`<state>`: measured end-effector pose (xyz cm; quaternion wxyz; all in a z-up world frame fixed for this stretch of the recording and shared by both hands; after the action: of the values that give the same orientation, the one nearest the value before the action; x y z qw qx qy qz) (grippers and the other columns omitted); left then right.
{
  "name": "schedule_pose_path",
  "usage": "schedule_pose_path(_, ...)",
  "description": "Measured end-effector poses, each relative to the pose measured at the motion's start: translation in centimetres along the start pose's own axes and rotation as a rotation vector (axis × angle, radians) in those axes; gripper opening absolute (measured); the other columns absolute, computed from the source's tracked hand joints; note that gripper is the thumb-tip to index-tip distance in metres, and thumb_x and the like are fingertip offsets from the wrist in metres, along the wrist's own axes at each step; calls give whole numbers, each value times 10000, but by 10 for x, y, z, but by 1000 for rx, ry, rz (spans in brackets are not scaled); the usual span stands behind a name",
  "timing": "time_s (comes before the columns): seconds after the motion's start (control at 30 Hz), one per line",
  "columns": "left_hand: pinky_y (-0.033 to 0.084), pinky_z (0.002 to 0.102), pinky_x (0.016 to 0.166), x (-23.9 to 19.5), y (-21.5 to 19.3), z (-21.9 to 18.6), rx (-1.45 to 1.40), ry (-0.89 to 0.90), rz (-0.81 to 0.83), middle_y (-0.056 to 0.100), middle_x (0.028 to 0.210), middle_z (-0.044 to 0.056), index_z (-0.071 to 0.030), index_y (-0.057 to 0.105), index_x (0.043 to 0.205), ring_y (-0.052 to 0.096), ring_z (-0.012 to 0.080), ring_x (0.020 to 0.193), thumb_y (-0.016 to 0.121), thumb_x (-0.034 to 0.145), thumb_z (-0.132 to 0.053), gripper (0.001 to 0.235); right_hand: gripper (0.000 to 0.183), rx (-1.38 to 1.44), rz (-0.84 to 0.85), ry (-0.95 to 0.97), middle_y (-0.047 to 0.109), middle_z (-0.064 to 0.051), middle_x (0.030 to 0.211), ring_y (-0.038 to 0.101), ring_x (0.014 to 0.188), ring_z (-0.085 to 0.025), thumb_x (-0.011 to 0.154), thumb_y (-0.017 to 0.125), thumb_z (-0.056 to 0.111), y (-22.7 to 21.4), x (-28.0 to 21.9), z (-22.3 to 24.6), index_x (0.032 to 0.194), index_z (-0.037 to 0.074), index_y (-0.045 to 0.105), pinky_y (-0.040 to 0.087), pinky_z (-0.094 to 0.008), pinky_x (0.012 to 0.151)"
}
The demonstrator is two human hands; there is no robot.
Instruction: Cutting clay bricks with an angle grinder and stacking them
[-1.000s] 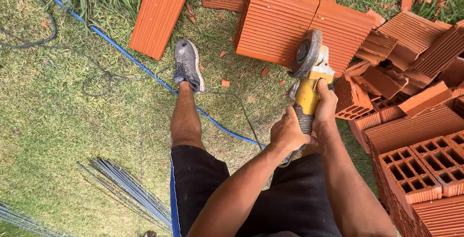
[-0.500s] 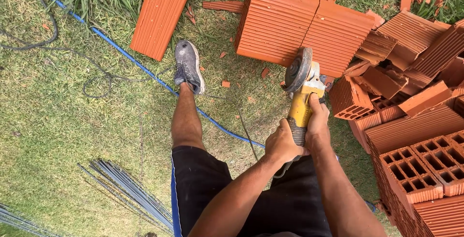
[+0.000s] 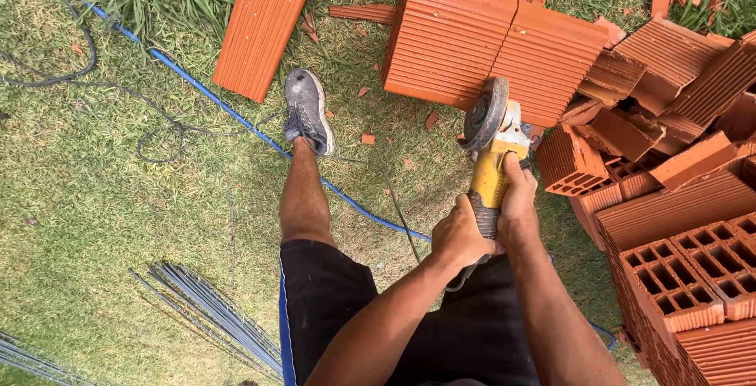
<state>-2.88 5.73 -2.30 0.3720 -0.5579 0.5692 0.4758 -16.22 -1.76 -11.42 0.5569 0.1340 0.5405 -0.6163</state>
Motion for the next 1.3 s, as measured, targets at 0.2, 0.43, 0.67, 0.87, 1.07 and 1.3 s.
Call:
schedule_pose_path(0.2,522,599,877,6,-13,-27,-28,81,-15,636,1074,232,-42,383,1234,679,502,1031,801,641,-276,762,514,110,41,-35,649,-112,689,690,598,-223,845,809,552,21,-13,58,813,108,553,564,-343,550)
schedule_pose_path(0.43,548,594,825,32,-16,-52,15,126,-84,651,1018,224,-26,414,1229,709,479,934,793,651,-199,712,487,170,60,-57,691,-118,722,735,628,-237,842,811,554,31,21,81,836,116,599,617,-371,588)
schedule_pose_path(0.67,542,620,803,43,-25,-89,-19,177,-106,625,1047,255,-28,370,1213,690,534,951,758,648,-160,698,492,208,47,-40,727,-130,794,760,680,-250,810,803,554,41,33,123,905,100,639,638,-391,662)
schedule_pose_path(0.87,546,615,799,58,-36,-106,4,195,-127,632,1039,241,-39,373,1204,698,525,934,750,627,-155,699,546,205,43,-33,739,-146,833,776,707,-261,783,826,599,48,62,136,931,104,649,654,-422,691)
schedule_pose_path(1.07,515,605,846,46,-49,-129,30,219,-144,632,1069,251,-26,368,1266,686,516,1009,725,644,-148,728,523,221,69,-123,728,-102,868,774,775,-235,810,797,605,46,63,156,956,121,664,645,-395,736)
schedule_pose_path(1.3,492,601,886,-3,-48,-114,-51,170,-76,631,1083,293,15,376,1282,669,522,1026,701,651,-93,718,546,16,24,-334,593,-114,810,615,803,-220,864,827,599,19,29,122,831,101,605,531,-404,813)
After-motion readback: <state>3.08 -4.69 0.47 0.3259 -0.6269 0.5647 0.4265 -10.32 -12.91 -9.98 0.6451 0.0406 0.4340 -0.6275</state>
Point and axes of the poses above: each hand's wrist, its own x-axis towards the middle knuckle, its own y-axis out of the palm, z = x × y, the point moved 4 cm from there along x, towards the middle knuckle
